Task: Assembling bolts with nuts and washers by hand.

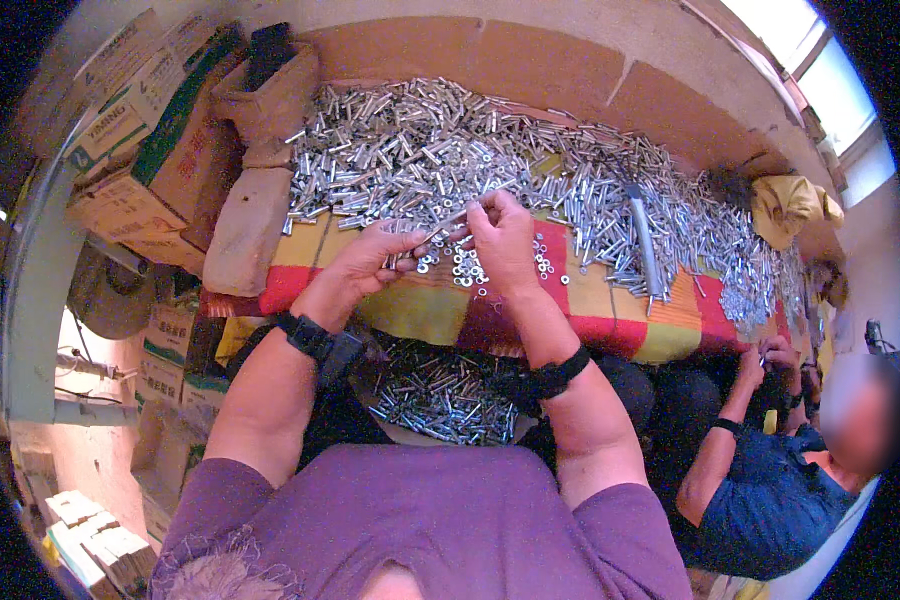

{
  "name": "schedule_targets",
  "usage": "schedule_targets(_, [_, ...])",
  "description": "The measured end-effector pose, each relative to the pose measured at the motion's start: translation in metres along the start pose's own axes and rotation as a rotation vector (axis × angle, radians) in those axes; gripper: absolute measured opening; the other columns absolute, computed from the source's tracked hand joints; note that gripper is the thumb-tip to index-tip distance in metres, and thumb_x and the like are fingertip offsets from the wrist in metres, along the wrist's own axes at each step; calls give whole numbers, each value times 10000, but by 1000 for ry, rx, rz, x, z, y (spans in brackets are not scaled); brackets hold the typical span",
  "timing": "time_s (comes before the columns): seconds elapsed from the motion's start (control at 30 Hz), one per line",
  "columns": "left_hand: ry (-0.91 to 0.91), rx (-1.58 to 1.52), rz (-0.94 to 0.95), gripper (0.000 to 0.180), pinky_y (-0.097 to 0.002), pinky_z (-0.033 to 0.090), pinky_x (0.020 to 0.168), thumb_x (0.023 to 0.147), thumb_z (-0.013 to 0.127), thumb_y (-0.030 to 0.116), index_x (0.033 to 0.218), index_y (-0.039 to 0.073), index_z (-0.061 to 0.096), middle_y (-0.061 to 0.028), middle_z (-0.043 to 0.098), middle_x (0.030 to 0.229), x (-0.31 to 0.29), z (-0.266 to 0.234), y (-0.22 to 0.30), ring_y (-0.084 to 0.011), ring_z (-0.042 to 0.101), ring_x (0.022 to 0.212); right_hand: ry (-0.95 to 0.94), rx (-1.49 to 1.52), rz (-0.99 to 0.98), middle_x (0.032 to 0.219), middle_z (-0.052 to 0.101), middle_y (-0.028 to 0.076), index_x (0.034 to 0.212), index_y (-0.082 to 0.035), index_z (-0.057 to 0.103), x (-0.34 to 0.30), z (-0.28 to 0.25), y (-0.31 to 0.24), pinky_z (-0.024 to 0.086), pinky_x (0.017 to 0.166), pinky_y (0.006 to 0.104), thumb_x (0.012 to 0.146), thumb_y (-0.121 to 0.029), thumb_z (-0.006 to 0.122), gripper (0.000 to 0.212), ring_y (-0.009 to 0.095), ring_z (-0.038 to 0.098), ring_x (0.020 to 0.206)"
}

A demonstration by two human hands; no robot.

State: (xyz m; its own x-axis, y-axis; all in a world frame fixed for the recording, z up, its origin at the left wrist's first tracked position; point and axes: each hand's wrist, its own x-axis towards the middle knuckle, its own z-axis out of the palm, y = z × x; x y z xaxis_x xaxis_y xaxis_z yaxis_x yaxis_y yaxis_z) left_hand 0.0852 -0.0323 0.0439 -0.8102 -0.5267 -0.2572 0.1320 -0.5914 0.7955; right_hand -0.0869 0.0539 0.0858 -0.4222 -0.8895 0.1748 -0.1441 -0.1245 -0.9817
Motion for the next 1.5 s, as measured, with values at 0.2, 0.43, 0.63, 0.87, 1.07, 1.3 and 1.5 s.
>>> schedule_targets(0.2, [8,22,8,124,-138,261,309,799,671,118,855,52,581,-29,598,717,-4,-5,-3,-43,480,469,95,138,-5,751,623,100,838,14,515,-8,7,-1,504,466,238,899,-83,524,114,162,644,602])
schedule_targets(0.43, [25,-43,-12,137,-139,253,308,784,690,118,847,60,583,-22,588,709,-11,-8,-9,-49,480,469,-69,-28,56,743,631,102,836,14,518,-10,2,8,492,443,232,889,-74,525,103,148,628,567])
schedule_targets(0.63, [98,-154,11,124,-131,254,303,807,676,136,855,71,581,5,567,680,-18,-11,-18,-36,471,461,-369,-155,228,637,619,51,753,-10,620,-25,25,4,452,426,250,884,-189,568,228,106,571,514])
schedule_targets(0.87, [86,-362,-82,167,-142,286,287,879,594,247,873,85,555,1,560,666,-23,-32,-27,-64,508,480,-466,-345,13,561,558,78,809,-16,676,-32,59,19,427,503,296,863,-273,595,274,126,549,529])
schedule_targets(1.07, [429,-541,-49,121,-135,307,286,817,636,171,837,78,561,-33,591,680,-24,-59,3,-109,546,502,-87,-1021,-218,690,614,180,747,-13,606,13,35,45,456,586,445,822,-281,611,278,354,592,640])
schedule_targets(1.3, [746,1390,275,172,-432,504,654,708,653,178,798,31,650,-190,644,818,-7,-79,16,-353,632,737,-185,-1183,-120,791,624,208,869,-7,576,30,32,63,471,681,485,808,-207,585,209,387,607,749])
schedule_targets(1.5, [676,1617,268,176,-454,497,708,714,623,172,782,14,659,-215,634,827,0,-62,0,-376,621,774,-51,-897,-207,731,631,180,821,-1,569,18,18,43,489,628,428,807,-143,573,142,342,624,664])
